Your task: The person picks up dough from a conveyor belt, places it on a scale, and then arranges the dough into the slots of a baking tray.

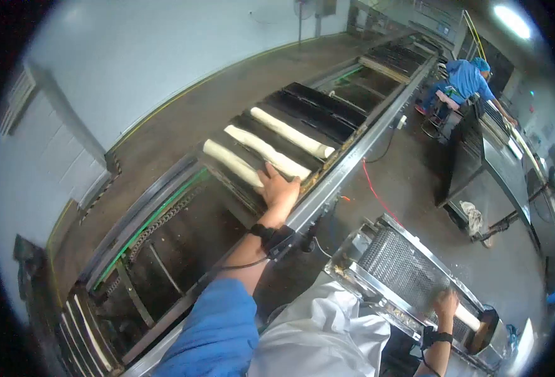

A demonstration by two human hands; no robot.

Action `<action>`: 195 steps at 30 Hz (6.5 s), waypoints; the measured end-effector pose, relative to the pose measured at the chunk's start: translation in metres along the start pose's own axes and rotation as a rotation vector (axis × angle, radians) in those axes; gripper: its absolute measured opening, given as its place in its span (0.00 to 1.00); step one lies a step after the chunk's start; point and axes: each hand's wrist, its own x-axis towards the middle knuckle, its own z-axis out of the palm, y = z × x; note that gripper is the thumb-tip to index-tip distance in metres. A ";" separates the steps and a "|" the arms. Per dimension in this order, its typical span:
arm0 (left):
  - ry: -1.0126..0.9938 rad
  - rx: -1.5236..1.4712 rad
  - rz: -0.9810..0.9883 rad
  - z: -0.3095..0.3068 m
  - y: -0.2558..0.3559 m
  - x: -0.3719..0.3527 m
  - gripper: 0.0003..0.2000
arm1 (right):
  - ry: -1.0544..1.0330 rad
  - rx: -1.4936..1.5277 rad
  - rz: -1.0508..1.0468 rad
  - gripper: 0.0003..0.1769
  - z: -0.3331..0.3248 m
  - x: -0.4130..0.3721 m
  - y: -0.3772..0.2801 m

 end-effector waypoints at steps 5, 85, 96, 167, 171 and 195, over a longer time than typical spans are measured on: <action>-0.003 -0.028 0.020 0.003 -0.009 0.003 0.48 | 0.211 -0.119 -0.259 0.21 -0.005 -0.035 -0.006; 0.171 -0.479 0.155 -0.107 -0.186 0.249 0.19 | -0.263 1.692 0.317 0.19 -0.031 -0.204 -0.118; -0.047 -0.794 0.332 -0.188 -0.143 0.100 0.18 | -0.004 1.253 -0.225 0.21 -0.040 -0.095 -0.137; 0.207 0.288 0.857 -0.138 -0.038 -0.109 0.15 | 0.080 0.339 -0.031 0.18 -0.109 -0.051 -0.079; -0.055 0.339 1.094 -0.103 0.043 -0.136 0.12 | 0.358 1.892 0.441 0.21 -0.140 -0.108 0.014; -0.684 0.384 1.472 0.030 0.090 -0.255 0.05 | 0.945 0.416 1.860 0.49 -0.015 -0.426 0.358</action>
